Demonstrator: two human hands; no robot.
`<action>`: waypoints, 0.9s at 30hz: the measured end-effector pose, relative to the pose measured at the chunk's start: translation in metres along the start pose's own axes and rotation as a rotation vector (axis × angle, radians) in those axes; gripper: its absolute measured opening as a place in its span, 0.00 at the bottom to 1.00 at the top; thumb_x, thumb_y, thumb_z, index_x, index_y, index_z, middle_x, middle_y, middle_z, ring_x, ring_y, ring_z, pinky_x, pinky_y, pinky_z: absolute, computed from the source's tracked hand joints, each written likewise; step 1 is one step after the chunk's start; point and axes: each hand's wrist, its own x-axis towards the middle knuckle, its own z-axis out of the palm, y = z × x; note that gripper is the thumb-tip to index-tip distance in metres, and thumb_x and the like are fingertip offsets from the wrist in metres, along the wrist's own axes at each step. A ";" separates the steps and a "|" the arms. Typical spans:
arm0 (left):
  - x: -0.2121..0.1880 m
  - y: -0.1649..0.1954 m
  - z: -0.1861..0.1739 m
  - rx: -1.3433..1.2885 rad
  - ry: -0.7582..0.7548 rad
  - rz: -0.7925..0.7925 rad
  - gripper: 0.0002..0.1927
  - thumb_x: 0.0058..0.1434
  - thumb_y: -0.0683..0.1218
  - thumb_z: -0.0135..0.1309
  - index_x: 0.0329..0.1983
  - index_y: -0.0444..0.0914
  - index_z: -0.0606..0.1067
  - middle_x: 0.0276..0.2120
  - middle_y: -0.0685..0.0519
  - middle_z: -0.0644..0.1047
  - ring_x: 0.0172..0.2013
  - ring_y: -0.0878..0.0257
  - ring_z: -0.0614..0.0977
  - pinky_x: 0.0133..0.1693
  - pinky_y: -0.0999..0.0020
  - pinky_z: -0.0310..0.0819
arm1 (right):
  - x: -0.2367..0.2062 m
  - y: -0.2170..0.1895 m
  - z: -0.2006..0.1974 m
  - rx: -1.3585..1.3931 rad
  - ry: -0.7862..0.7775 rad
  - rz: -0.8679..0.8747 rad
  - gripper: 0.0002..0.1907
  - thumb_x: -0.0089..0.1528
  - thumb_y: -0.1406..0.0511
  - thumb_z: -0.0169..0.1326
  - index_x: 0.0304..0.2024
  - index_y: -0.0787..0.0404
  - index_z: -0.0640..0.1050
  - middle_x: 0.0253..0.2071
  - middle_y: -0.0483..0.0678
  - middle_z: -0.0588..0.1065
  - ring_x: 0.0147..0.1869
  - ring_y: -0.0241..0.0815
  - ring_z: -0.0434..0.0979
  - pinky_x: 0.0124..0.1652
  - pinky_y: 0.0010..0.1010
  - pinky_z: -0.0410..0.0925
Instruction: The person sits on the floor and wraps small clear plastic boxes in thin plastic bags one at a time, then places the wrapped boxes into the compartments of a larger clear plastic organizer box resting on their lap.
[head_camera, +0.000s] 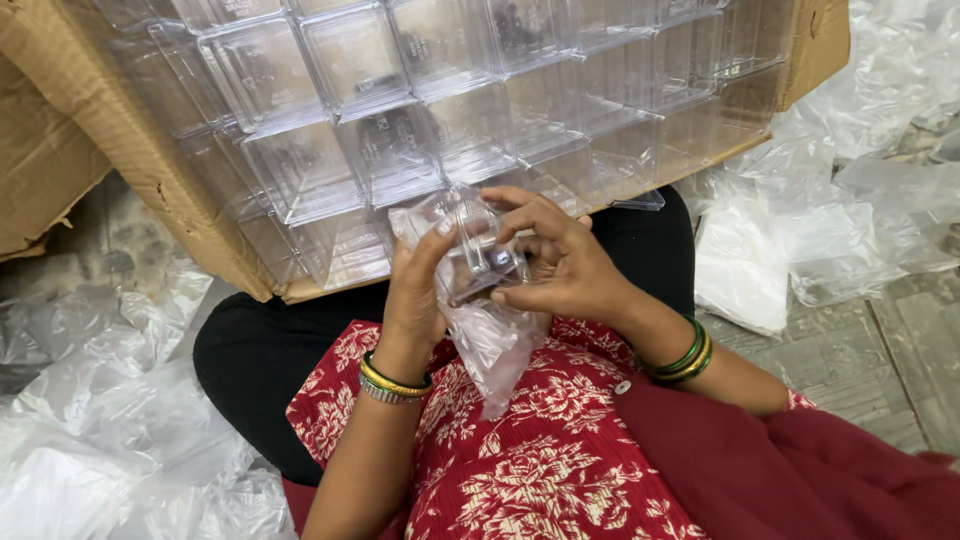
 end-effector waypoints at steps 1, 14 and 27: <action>0.000 0.001 0.001 -0.052 -0.004 -0.039 0.29 0.60 0.49 0.59 0.62 0.33 0.67 0.44 0.49 0.78 0.38 0.66 0.82 0.35 0.74 0.78 | 0.000 -0.001 -0.001 0.060 -0.007 0.005 0.29 0.53 0.74 0.69 0.53 0.58 0.71 0.75 0.55 0.57 0.72 0.49 0.69 0.59 0.39 0.72; -0.008 0.004 0.011 0.300 -0.102 0.133 0.42 0.58 0.46 0.64 0.72 0.32 0.60 0.55 0.45 0.75 0.52 0.59 0.80 0.54 0.64 0.77 | 0.006 -0.015 -0.001 0.017 0.133 0.158 0.57 0.48 0.64 0.74 0.75 0.51 0.59 0.62 0.51 0.64 0.63 0.48 0.74 0.61 0.41 0.76; -0.015 0.009 0.010 0.322 -0.122 0.170 0.41 0.55 0.51 0.65 0.69 0.32 0.63 0.56 0.45 0.74 0.55 0.59 0.79 0.57 0.63 0.75 | 0.003 -0.014 -0.005 0.126 -0.067 0.218 0.52 0.51 0.66 0.71 0.75 0.57 0.60 0.68 0.52 0.66 0.65 0.48 0.76 0.58 0.41 0.73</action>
